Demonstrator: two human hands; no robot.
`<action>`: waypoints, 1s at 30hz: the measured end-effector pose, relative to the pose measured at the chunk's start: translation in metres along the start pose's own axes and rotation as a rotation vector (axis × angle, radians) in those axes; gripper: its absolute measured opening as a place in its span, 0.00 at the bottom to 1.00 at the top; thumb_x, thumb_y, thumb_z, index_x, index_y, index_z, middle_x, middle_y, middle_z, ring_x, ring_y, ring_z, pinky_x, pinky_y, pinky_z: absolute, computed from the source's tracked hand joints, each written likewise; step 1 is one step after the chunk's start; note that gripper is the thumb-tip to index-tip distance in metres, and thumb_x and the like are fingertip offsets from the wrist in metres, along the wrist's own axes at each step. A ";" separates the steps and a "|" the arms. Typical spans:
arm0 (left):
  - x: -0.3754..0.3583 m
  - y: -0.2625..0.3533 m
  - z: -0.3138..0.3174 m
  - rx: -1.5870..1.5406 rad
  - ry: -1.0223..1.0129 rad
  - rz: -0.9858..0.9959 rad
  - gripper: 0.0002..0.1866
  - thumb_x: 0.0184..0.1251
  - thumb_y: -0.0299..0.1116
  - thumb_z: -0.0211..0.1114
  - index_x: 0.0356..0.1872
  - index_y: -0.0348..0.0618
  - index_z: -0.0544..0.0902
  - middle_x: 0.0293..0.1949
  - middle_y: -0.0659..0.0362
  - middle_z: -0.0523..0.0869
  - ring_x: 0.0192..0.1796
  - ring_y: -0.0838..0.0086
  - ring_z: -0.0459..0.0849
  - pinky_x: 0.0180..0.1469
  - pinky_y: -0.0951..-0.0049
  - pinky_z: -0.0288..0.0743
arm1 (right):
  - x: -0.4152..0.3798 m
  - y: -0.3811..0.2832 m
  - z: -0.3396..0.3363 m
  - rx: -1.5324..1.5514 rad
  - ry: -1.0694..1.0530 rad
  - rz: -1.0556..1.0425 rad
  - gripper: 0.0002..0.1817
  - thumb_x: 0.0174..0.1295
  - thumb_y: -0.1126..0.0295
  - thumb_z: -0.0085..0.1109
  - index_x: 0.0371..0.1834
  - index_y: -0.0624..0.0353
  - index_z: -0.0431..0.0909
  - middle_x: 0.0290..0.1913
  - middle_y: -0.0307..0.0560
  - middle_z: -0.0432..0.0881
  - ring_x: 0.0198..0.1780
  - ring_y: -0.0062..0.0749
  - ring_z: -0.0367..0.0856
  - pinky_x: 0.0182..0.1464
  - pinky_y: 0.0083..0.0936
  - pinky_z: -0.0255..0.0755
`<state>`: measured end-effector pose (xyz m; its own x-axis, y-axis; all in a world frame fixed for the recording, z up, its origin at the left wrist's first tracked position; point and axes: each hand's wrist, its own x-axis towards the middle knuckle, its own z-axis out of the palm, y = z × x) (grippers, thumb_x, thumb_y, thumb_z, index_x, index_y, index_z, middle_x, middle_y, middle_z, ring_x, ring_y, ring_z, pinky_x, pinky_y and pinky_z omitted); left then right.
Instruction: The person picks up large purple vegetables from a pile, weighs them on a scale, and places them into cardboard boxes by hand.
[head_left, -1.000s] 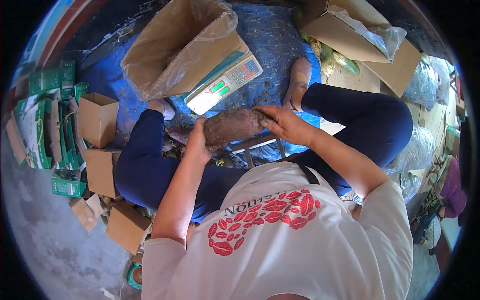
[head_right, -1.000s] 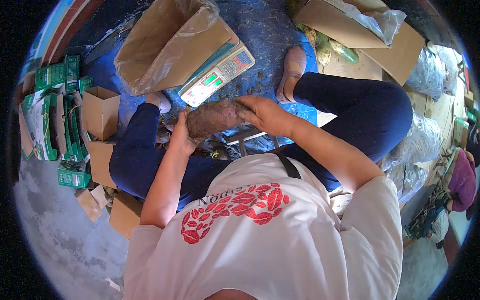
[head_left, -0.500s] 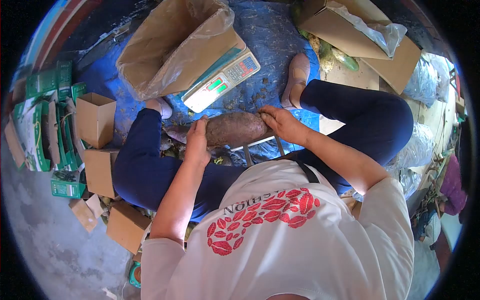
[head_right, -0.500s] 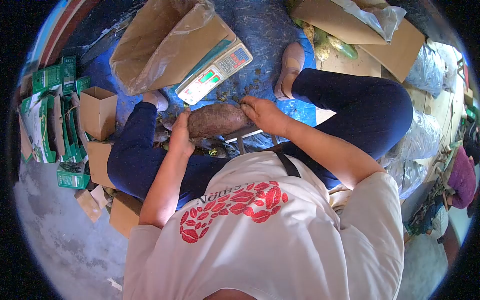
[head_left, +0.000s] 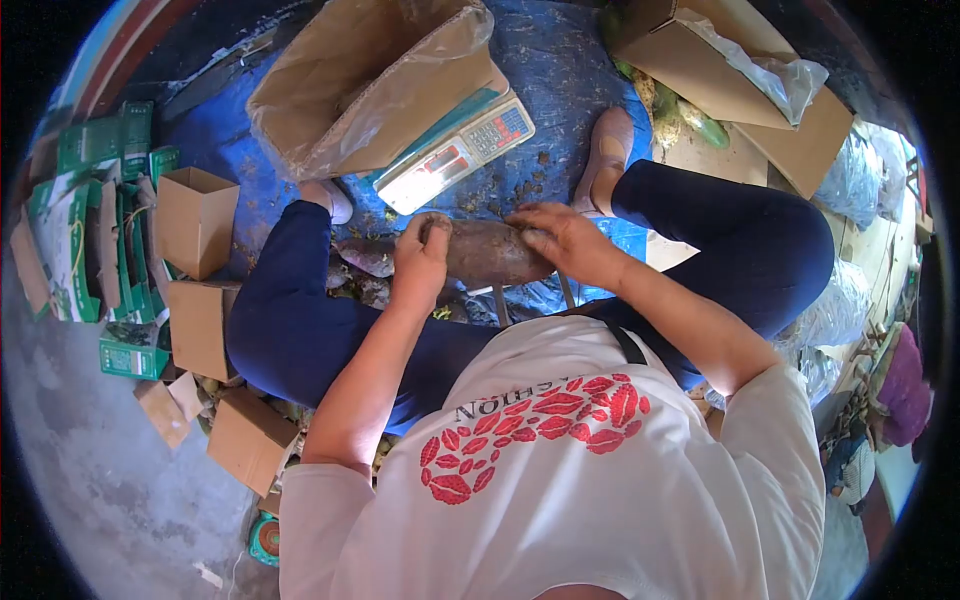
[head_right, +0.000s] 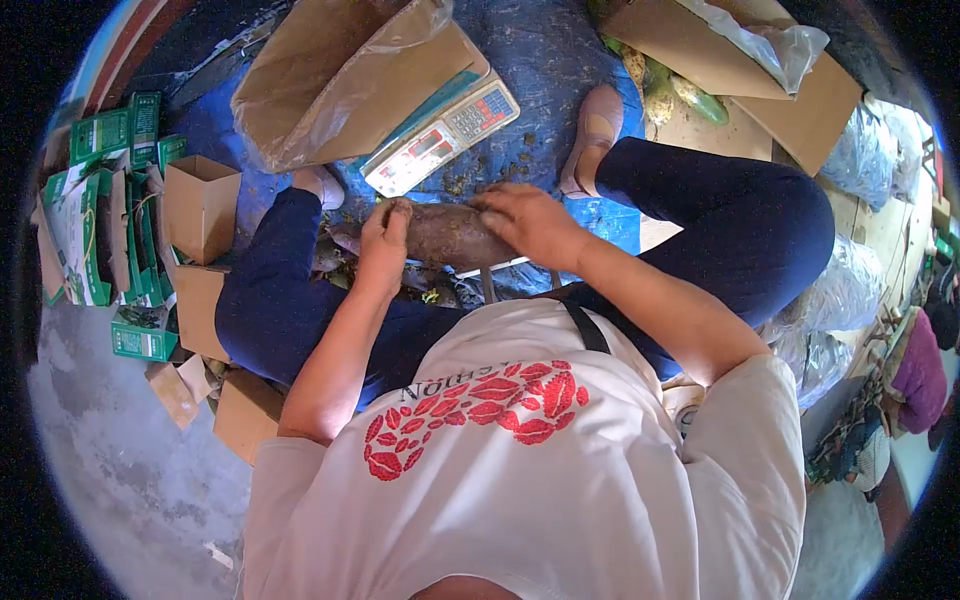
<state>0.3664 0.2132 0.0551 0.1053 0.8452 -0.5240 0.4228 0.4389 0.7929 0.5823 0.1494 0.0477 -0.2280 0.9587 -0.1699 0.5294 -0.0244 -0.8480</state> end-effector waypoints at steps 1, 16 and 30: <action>0.000 0.000 0.001 0.007 -0.002 0.012 0.16 0.61 0.40 0.56 0.39 0.35 0.78 0.32 0.57 0.80 0.36 0.75 0.75 0.42 0.74 0.68 | 0.000 -0.007 0.002 -0.007 0.023 -0.045 0.17 0.63 0.66 0.48 0.51 0.64 0.73 0.50 0.59 0.75 0.53 0.52 0.73 0.55 0.34 0.67; 0.009 -0.010 0.005 -0.032 -0.037 -0.094 0.17 0.65 0.38 0.52 0.39 0.32 0.78 0.34 0.54 0.81 0.38 0.72 0.77 0.45 0.72 0.69 | 0.008 -0.008 0.001 0.025 0.166 0.091 0.25 0.54 0.64 0.58 0.56 0.59 0.68 0.49 0.60 0.74 0.53 0.54 0.72 0.52 0.38 0.68; -0.004 0.019 0.002 -0.038 -0.320 0.055 0.21 0.64 0.45 0.58 0.48 0.36 0.74 0.41 0.52 0.80 0.46 0.70 0.78 0.49 0.71 0.70 | 0.010 -0.009 -0.003 0.169 -0.010 -0.008 0.44 0.31 0.61 0.73 0.58 0.58 0.66 0.50 0.54 0.73 0.52 0.48 0.73 0.55 0.34 0.68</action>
<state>0.3761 0.2180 0.0718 0.4074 0.7319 -0.5462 0.3752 0.4111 0.8308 0.5782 0.1597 0.0550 -0.2402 0.9563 -0.1666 0.3823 -0.0646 -0.9218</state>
